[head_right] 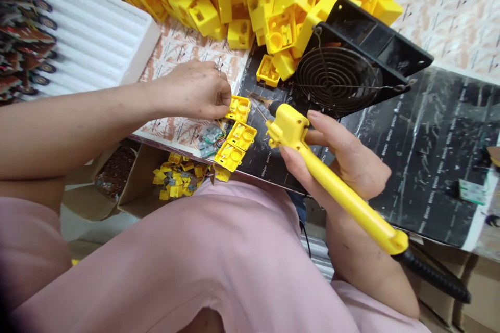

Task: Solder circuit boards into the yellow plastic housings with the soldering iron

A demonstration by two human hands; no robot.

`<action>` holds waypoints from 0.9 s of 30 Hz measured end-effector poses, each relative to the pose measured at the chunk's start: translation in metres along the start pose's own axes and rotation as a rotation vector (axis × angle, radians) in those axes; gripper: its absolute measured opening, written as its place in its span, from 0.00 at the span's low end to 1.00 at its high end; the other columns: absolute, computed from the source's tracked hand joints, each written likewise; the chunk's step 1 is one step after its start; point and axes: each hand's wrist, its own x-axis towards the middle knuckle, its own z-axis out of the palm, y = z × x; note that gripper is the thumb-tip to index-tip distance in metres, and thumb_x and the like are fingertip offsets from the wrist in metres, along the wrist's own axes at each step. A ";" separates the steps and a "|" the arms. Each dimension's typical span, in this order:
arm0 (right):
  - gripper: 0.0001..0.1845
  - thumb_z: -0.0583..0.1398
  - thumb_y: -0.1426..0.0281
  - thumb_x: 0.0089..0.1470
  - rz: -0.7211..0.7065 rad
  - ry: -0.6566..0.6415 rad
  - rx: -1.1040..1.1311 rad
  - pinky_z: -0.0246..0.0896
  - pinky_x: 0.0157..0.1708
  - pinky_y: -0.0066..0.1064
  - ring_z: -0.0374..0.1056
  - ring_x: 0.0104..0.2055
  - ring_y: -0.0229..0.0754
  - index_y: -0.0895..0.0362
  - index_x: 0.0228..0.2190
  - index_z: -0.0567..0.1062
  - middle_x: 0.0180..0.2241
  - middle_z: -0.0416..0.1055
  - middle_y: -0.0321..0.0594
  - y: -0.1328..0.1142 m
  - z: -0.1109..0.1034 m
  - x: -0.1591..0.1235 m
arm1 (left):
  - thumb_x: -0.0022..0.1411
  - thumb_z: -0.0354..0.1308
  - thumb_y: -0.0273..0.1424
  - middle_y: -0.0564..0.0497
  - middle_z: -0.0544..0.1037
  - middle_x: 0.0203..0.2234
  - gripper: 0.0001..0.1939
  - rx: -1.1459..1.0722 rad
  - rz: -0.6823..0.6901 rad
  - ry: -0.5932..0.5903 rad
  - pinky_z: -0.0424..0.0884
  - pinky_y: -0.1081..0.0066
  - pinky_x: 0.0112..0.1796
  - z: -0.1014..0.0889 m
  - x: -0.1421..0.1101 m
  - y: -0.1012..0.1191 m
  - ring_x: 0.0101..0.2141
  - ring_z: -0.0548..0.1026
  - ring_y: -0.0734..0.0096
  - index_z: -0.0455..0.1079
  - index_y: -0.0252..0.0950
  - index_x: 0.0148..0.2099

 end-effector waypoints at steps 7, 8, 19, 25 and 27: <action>0.25 0.71 0.58 0.62 -0.096 0.117 0.096 0.76 0.27 0.29 0.84 0.37 0.47 0.46 0.58 0.83 0.46 0.86 0.41 -0.009 0.008 0.004 | 0.58 0.61 0.34 0.48 0.84 0.38 0.14 0.095 0.032 -0.019 0.69 0.62 0.57 -0.004 -0.001 0.006 0.56 0.76 0.48 0.84 0.39 0.43; 0.25 0.72 0.56 0.61 -0.097 0.129 0.106 0.75 0.25 0.28 0.84 0.37 0.47 0.47 0.58 0.83 0.45 0.86 0.42 -0.009 0.009 0.004 | 0.58 0.61 0.34 0.47 0.85 0.39 0.13 0.105 0.027 -0.025 0.69 0.61 0.58 -0.005 -0.001 0.007 0.57 0.76 0.47 0.84 0.39 0.43; 0.27 0.67 0.42 0.62 -0.114 0.465 0.175 0.64 0.20 0.28 0.71 0.24 0.38 0.52 0.43 0.89 0.28 0.80 0.40 0.007 0.034 0.013 | 0.64 0.59 0.36 0.50 0.84 0.35 0.12 -0.083 0.026 0.167 0.61 0.54 0.64 0.010 -0.014 -0.007 0.55 0.77 0.52 0.85 0.42 0.41; 0.22 0.75 0.66 0.57 -0.093 0.196 0.043 0.74 0.26 0.31 0.77 0.26 0.40 0.46 0.53 0.85 0.34 0.85 0.37 0.000 0.019 0.001 | 0.62 0.59 0.35 0.49 0.83 0.33 0.12 -0.074 0.021 0.144 0.60 0.54 0.65 0.010 -0.014 -0.001 0.53 0.77 0.52 0.84 0.40 0.38; 0.26 0.76 0.66 0.54 -0.169 0.096 0.001 0.77 0.27 0.32 0.80 0.28 0.43 0.45 0.55 0.83 0.38 0.86 0.37 -0.003 0.013 0.000 | 0.61 0.59 0.35 0.49 0.83 0.33 0.11 -0.060 0.021 0.126 0.60 0.53 0.65 0.009 -0.013 0.000 0.52 0.78 0.52 0.83 0.40 0.37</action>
